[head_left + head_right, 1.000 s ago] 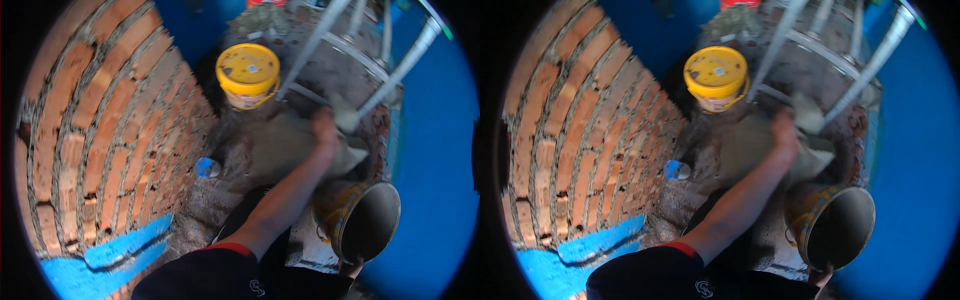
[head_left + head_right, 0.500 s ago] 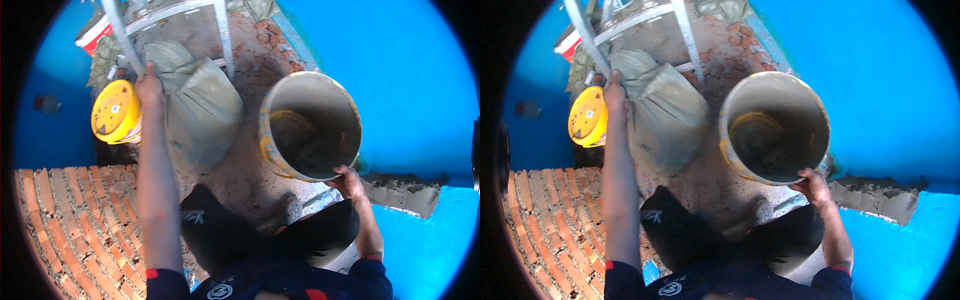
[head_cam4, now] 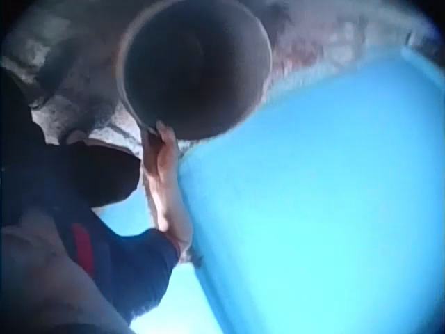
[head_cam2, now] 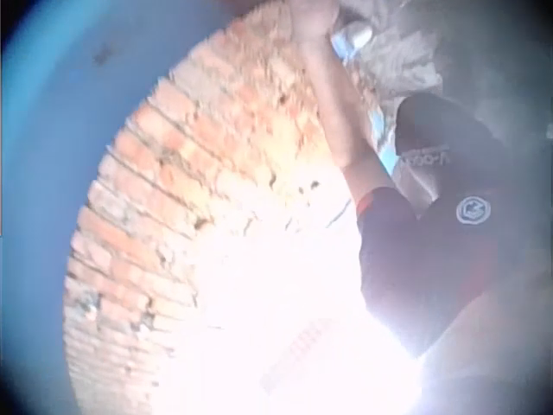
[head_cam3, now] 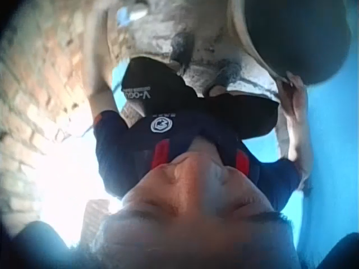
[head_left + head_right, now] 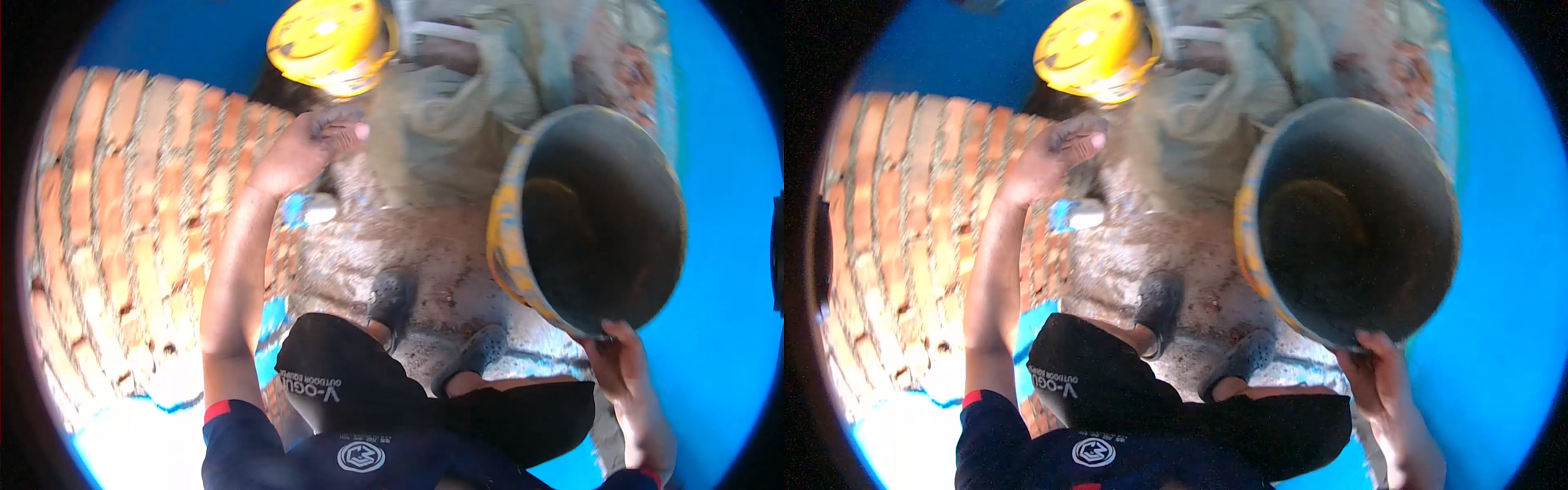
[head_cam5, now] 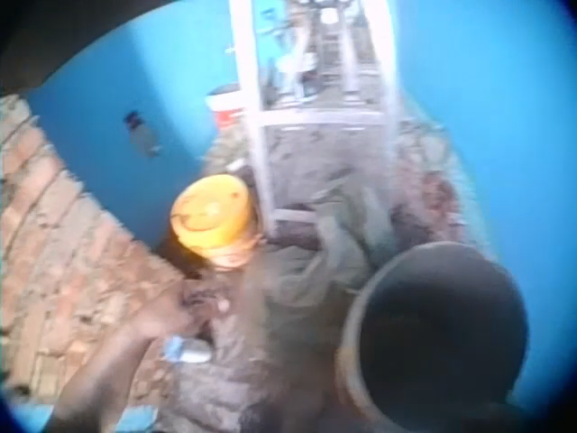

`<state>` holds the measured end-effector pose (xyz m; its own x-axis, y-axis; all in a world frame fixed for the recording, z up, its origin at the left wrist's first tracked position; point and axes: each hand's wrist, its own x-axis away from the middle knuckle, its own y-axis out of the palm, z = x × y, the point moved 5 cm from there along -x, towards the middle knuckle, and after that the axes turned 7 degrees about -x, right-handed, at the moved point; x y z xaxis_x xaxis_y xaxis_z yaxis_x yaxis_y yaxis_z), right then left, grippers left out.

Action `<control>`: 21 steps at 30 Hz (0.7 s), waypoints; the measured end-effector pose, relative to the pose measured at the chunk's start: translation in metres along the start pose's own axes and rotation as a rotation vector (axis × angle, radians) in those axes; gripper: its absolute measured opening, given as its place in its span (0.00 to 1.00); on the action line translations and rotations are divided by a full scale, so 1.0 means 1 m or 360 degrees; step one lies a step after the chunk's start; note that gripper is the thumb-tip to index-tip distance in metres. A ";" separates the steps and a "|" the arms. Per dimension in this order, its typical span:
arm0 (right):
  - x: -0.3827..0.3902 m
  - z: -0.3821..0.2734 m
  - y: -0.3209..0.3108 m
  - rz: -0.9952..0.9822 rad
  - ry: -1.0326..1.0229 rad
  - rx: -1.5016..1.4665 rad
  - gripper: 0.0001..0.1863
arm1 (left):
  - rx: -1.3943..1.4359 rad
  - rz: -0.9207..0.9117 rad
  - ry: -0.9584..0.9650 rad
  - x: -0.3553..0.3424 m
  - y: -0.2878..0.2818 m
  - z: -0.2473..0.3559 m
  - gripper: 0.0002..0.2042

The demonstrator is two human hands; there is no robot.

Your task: The person scoops mortar from a bucket with a trowel and applies, spreads, and smooths it onto a brick wall.

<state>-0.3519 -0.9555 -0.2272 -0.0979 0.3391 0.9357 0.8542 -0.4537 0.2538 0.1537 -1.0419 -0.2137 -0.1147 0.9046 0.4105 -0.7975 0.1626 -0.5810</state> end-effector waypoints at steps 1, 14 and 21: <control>-0.005 0.004 0.002 -0.0010 -0.0067 -0.0005 0.15 | -0.0013 0.0034 -0.0090 0.022 -0.006 -0.013 0.29; -0.008 0.066 -0.039 -0.0278 -0.0260 -0.0136 0.19 | -0.0912 0.0151 -0.0436 0.100 -0.002 -0.156 0.33; -0.005 0.196 0.040 -0.0878 0.0362 -0.0412 0.18 | -0.1161 0.0389 0.0042 0.062 -0.021 -0.320 0.36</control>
<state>-0.2175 -0.8139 -0.2703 -0.6170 0.4089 0.6724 0.4998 -0.4563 0.7362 0.3527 -0.8632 -0.4014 -0.2159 0.9558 0.1994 -0.1575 0.1674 -0.9732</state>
